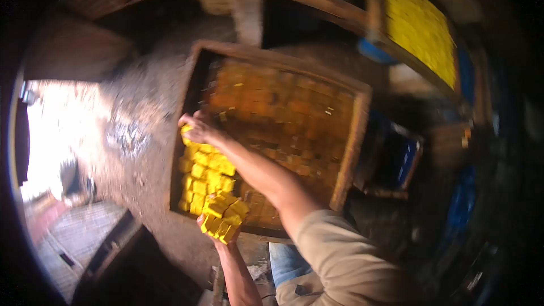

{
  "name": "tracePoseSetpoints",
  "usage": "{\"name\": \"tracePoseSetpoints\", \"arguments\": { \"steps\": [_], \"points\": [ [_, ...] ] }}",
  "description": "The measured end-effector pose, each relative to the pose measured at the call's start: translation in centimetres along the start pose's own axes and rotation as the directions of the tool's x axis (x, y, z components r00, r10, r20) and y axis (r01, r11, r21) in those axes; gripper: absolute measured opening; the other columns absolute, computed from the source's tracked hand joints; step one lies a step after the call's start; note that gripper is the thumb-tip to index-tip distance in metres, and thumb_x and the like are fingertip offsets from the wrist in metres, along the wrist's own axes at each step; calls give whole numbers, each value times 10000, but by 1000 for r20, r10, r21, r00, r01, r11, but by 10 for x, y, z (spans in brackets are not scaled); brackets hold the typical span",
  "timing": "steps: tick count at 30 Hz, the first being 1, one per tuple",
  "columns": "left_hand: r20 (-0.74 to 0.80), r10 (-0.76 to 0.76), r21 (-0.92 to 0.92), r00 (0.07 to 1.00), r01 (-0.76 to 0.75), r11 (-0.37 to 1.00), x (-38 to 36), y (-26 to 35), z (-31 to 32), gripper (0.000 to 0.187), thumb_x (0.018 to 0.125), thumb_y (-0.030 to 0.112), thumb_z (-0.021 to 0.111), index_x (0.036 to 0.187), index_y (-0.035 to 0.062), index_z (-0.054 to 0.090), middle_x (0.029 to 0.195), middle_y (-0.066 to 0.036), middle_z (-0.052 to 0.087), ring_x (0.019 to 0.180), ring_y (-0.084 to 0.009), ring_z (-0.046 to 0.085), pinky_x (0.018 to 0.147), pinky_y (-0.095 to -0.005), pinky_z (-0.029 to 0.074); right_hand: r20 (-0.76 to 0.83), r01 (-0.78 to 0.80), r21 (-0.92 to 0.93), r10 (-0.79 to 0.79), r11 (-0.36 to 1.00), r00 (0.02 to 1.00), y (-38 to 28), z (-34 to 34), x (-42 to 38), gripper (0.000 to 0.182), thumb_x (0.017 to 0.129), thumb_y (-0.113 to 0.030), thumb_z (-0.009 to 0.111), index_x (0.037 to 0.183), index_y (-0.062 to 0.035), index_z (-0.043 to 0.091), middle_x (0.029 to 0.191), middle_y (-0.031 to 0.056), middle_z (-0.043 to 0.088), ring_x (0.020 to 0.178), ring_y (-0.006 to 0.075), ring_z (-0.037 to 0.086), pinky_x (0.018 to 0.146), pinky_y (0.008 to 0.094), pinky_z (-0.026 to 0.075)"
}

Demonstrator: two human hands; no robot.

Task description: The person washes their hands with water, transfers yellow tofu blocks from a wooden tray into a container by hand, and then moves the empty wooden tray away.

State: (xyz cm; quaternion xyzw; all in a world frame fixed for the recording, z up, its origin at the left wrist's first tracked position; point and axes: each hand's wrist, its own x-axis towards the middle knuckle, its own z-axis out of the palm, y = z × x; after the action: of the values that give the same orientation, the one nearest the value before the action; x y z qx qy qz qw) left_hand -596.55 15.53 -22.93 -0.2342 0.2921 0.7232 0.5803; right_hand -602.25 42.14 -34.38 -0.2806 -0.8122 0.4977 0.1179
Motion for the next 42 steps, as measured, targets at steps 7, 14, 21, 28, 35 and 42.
{"name": "tracePoseSetpoints", "arguments": {
  "steps": [7, 14, 21, 28, 35, 42],
  "points": [
    [291, -352, -413, 890, 449, 793, -8, -73, 5, 478, 916, 375, 488, 1294, 84, 518, 1307, -2, 554, 1160, -115, 517, 1129, -370, 278, -124, 152, 976, 175, -155, 977, -8, -92, -178, 328, 874, -340, 561, 1086, -91, 599, 968, 9, 566, 922, 124, 545, 772, 297, 456],
    [150, -290, 471, 945, 190, 861, -21, -234, 38, 420, 840, 376, 526, 1082, 35, 504, 1020, -73, 555, 961, -208, 539, 915, -449, 463, -293, 481, 854, 582, -196, 758, 53, -214, -557, 507, 715, -211, 576, 1210, -120, 517, 1206, 77, 562, 1093, 303, 588, 822, 421, 526],
    [27, -625, 240, 780, 602, 761, -53, -414, 57, 586, 707, 470, 630, 1154, 104, 533, 1112, -177, 565, 1040, -396, 553, 899, -567, 467, 6, -59, 998, 906, 21, 423, 181, -278, -740, 345, 815, -181, 578, 1147, -177, 484, 1037, 74, 582, 943, 271, 639, 695, 330, 532],
    [-48, -788, 115, 614, 787, 606, -44, -509, 43, 644, 678, 385, 677, 1224, 91, 503, 1237, -257, 510, 1146, -469, 514, 944, -569, 463, -171, -777, -328, 775, 537, 608, 386, -290, -711, 459, 664, -249, 743, 1082, -90, 640, 1056, 192, 633, 1050, 374, 591, 891, 451, 473],
    [-59, -800, 107, 598, 800, 590, -1, -536, 12, 657, 674, 379, 685, 1235, 100, 490, 1241, -245, 508, 1138, -451, 520, 954, -550, 461, -291, -456, -847, 479, 273, 828, 629, -192, -763, 331, 958, -171, 432, 1174, -107, 674, 1245, 106, 636, 1187, 261, 572, 1050, 416, 402],
    [-64, -791, 119, 609, 791, 600, 13, -539, 12, 666, 670, 377, 688, 1240, 102, 483, 1233, -237, 510, 1128, -442, 525, 953, -539, 463, -434, -566, -727, 379, 388, 817, 639, -176, -754, 337, 921, -179, 494, 1202, -83, 652, 1265, 136, 620, 1197, 288, 565, 1056, 417, 400]
  ]
}}
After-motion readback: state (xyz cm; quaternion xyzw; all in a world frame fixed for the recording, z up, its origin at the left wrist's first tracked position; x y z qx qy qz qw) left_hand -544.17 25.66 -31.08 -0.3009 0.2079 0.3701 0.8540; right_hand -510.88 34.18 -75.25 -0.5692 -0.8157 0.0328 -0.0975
